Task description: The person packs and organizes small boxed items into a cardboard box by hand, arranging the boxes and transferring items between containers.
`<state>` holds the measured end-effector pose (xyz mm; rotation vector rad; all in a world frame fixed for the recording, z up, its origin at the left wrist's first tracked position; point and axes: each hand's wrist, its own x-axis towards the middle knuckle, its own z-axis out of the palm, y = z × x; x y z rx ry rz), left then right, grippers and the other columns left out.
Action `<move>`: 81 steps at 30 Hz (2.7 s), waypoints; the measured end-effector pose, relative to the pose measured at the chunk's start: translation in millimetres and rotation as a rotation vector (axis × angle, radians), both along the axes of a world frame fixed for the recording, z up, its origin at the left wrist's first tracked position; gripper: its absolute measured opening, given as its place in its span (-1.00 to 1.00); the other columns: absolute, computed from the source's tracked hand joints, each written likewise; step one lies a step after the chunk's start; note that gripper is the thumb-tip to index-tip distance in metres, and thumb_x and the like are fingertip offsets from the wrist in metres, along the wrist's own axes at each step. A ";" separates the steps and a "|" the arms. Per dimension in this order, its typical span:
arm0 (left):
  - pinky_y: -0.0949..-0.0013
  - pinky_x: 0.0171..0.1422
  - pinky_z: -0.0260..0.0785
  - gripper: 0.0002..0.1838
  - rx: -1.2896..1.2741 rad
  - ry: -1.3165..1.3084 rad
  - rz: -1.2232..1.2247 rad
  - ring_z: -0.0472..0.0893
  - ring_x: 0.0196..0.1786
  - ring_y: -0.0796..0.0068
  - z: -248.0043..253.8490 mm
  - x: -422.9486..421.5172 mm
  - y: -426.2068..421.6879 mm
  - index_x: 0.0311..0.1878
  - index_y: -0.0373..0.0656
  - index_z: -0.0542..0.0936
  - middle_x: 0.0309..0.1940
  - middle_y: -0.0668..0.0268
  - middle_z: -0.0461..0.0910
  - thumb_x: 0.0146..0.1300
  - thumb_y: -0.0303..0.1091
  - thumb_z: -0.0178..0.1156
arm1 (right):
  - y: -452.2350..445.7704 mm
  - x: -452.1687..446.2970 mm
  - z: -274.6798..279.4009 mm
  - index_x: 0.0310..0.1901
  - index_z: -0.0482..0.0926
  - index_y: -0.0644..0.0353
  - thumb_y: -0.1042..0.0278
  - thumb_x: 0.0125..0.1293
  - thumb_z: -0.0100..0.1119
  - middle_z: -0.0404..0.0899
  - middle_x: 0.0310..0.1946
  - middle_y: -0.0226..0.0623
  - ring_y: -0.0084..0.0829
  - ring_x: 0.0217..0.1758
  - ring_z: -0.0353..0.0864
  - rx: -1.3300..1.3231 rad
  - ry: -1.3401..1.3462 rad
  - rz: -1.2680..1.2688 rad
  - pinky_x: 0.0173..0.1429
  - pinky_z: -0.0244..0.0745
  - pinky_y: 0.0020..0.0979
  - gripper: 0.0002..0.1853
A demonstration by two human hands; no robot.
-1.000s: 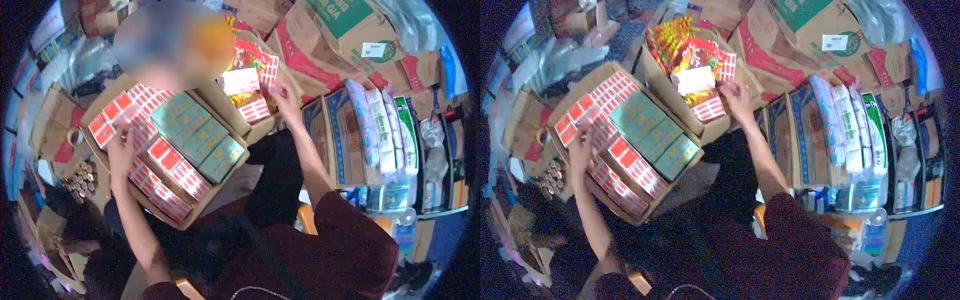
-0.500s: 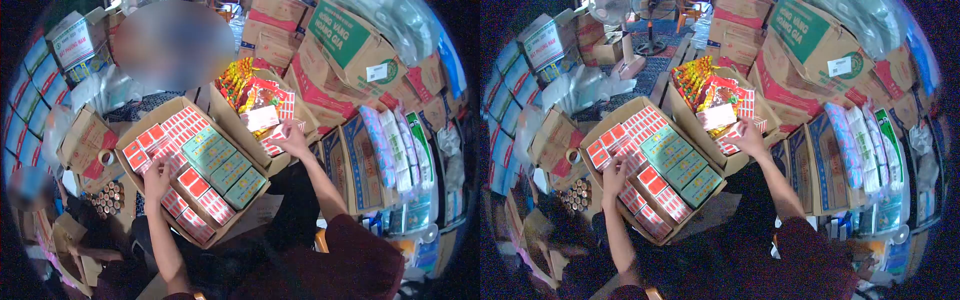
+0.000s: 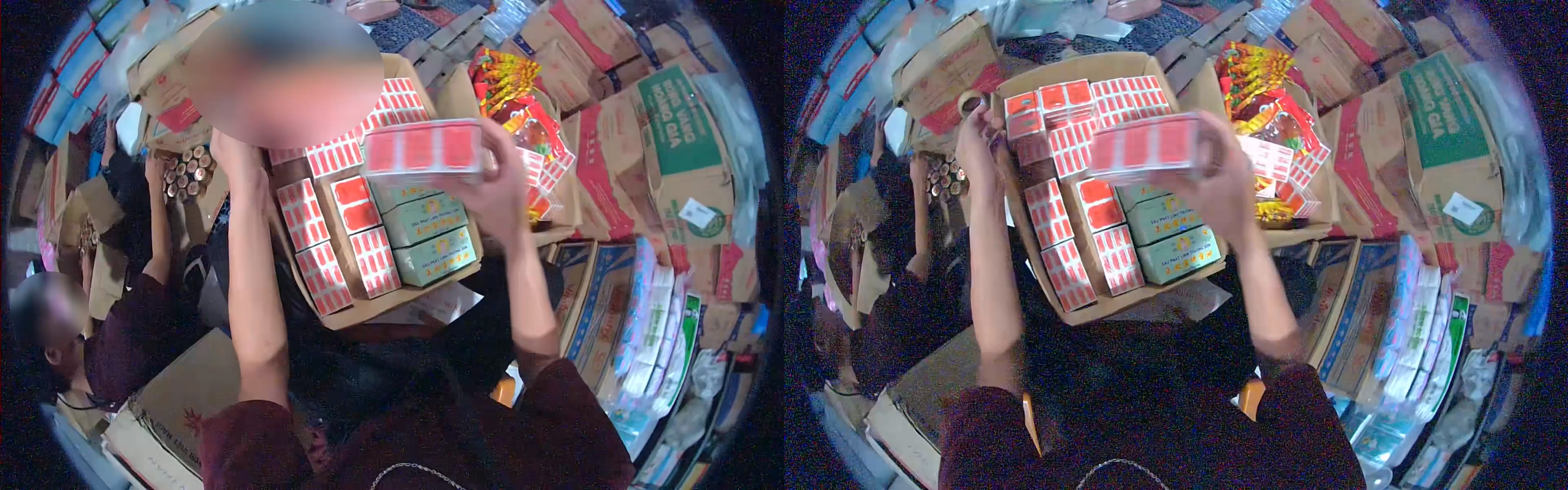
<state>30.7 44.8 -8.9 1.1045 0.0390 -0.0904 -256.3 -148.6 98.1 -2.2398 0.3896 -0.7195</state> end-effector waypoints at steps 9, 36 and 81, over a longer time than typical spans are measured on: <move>0.42 -0.22 0.40 -0.67 -0.345 0.270 0.156 0.53 -0.29 0.50 -4.2 17.6 29.8 0.08 -0.17 0.53 -0.23 0.39 0.59 0.52 -0.17 -0.08 | 66.6 151.5 -95.9 0.26 0.50 0.16 0.24 -0.11 0.73 0.63 0.06 -0.15 -0.11 0.11 0.64 -0.279 -0.070 0.263 0.30 0.53 -0.13 -0.16; 0.35 -0.13 0.47 -0.66 -0.186 0.139 -0.151 0.63 -0.22 0.48 6.8 8.7 13.8 0.11 -0.24 0.61 -0.17 0.31 0.67 0.46 -0.23 0.03 | 47.2 235.9 -59.8 0.24 0.61 0.10 -0.07 -0.30 0.73 0.77 -0.16 -0.10 -0.18 -0.08 0.80 -0.217 0.588 0.626 0.01 0.69 -0.14 -0.05; 0.28 0.05 0.56 -0.64 0.730 -0.599 -0.574 0.75 -0.10 0.33 -18.4 -34.6 -26.9 0.15 -0.22 0.66 -0.16 0.13 0.77 0.50 -0.16 0.18 | -173.2 -99.8 -76.0 0.03 0.66 0.00 0.00 0.31 0.39 0.72 -0.09 -0.34 -0.35 -0.08 0.71 1.278 -0.417 -0.524 0.04 0.60 -0.23 -0.64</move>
